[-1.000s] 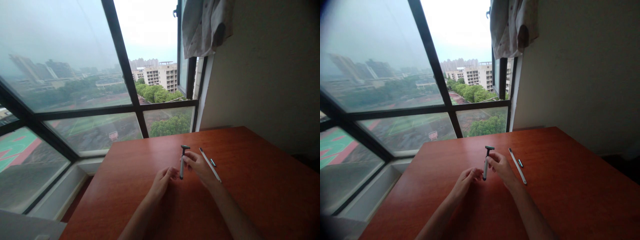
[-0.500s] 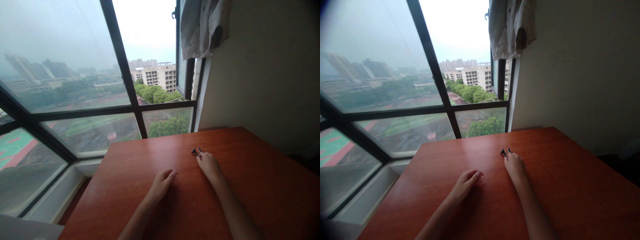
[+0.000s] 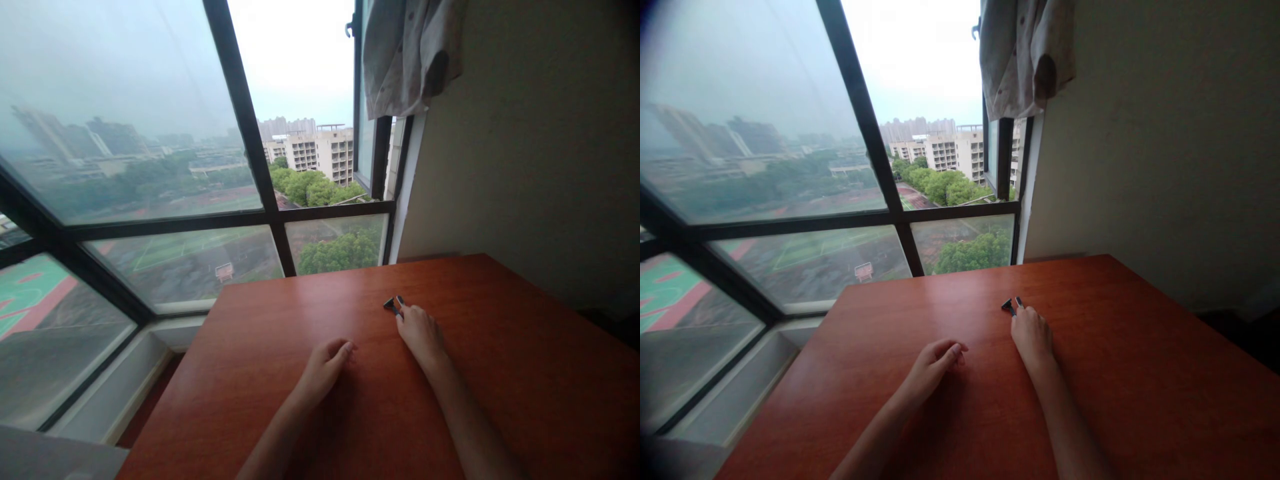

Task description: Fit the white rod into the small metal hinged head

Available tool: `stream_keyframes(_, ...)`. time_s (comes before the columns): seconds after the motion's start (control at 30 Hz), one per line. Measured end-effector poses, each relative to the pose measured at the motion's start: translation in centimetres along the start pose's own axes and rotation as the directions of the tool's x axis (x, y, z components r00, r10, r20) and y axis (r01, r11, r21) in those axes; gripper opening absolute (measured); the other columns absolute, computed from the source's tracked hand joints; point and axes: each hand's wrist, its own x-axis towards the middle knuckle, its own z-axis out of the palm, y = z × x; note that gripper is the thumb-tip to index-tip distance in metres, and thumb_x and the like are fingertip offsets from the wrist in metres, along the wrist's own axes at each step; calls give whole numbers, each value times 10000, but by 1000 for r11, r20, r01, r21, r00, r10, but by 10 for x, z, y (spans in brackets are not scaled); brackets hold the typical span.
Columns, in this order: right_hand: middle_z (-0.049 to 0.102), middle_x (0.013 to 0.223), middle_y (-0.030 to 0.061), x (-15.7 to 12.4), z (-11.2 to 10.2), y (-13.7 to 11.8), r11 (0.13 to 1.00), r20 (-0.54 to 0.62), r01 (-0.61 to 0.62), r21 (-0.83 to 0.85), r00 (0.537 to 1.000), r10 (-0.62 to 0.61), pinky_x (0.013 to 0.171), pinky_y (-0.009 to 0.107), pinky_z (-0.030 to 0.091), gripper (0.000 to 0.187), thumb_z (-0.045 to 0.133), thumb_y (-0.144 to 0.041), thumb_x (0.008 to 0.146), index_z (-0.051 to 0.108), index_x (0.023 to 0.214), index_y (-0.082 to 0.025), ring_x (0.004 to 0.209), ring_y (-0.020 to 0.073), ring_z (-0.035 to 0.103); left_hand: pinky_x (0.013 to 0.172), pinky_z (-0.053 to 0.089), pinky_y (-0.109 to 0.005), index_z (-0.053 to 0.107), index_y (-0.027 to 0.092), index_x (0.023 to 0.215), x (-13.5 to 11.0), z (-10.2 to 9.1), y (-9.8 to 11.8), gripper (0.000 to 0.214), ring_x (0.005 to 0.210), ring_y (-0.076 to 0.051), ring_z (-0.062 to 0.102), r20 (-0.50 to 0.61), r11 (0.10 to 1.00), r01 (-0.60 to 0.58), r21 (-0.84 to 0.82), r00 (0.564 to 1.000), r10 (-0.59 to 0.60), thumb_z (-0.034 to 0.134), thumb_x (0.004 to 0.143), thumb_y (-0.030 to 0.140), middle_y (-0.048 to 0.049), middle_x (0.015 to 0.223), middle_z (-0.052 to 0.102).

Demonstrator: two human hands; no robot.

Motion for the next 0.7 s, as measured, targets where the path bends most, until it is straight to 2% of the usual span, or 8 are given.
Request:
stream_keyframes(0.27,665,950,135,-1,-3,0,1000,-28,-8,6,1000,8,650,277,424,244,503,-282,895,679,1015,-162,840,239,661,684,456,-262,679,127,889,0,-1,-1,352,710,-176,600,-17,998,-22,54,1000,23,489,892,423,-50,740,655)
stream_keyframes(0.33,668,965,125,-2,-3,-3,998,-80,9,68,997,-4,651,269,419,239,516,-295,888,675,1020,-176,830,224,656,695,461,-266,676,134,933,0,-3,-2,336,736,-182,609,-52,995,-39,96,998,45,488,894,410,-53,767,664)
stream_keyframes(0.4,678,970,109,-5,-1,-13,978,-133,87,192,989,-62,666,263,419,225,508,-291,888,686,972,-183,823,209,648,692,468,-272,662,143,1014,1,-4,-3,329,748,-186,618,-111,988,-48,148,992,65,492,893,397,-56,799,672)
stream_keyframes(0.47,698,926,89,-12,1,-29,901,-158,232,368,970,-185,694,255,423,227,494,-270,889,700,905,-176,812,195,637,681,476,-279,636,148,1098,3,-6,-5,344,747,-188,624,-182,978,-50,203,979,88,504,885,384,-62,842,675)
stream_keyframes(0.53,712,855,72,-23,4,-50,733,-147,371,571,924,-353,670,242,425,244,494,-284,885,707,860,-168,753,179,630,687,484,-287,606,148,1157,6,-7,-7,363,761,-190,629,-231,970,-70,233,965,125,512,878,360,-74,904,673)
stream_keyframes(0.57,713,795,62,-29,6,-61,647,-143,392,654,904,-403,628,236,416,278,476,-299,894,709,821,-166,712,173,625,693,489,-290,589,143,1176,8,-7,-8,367,769,-189,632,-235,970,-86,226,962,140,508,878,340,-79,923,674)
stream_keyframes(0.63,710,767,44,-41,9,-81,528,-169,444,724,856,-489,609,228,394,300,451,-296,906,705,800,-176,694,163,616,711,493,-294,586,142,1172,9,-9,-11,339,787,-191,636,-205,967,-136,217,962,181,486,879,282,-82,937,682)
stream_keyframes(0.7,707,771,39,-49,13,-96,492,-189,479,727,829,-527,599,225,368,301,443,-276,910,692,772,-179,685,156,607,735,489,-290,634,149,1074,10,-10,-14,273,818,-195,634,-142,953,-195,230,962,232,470,862,198,-73,921,696)
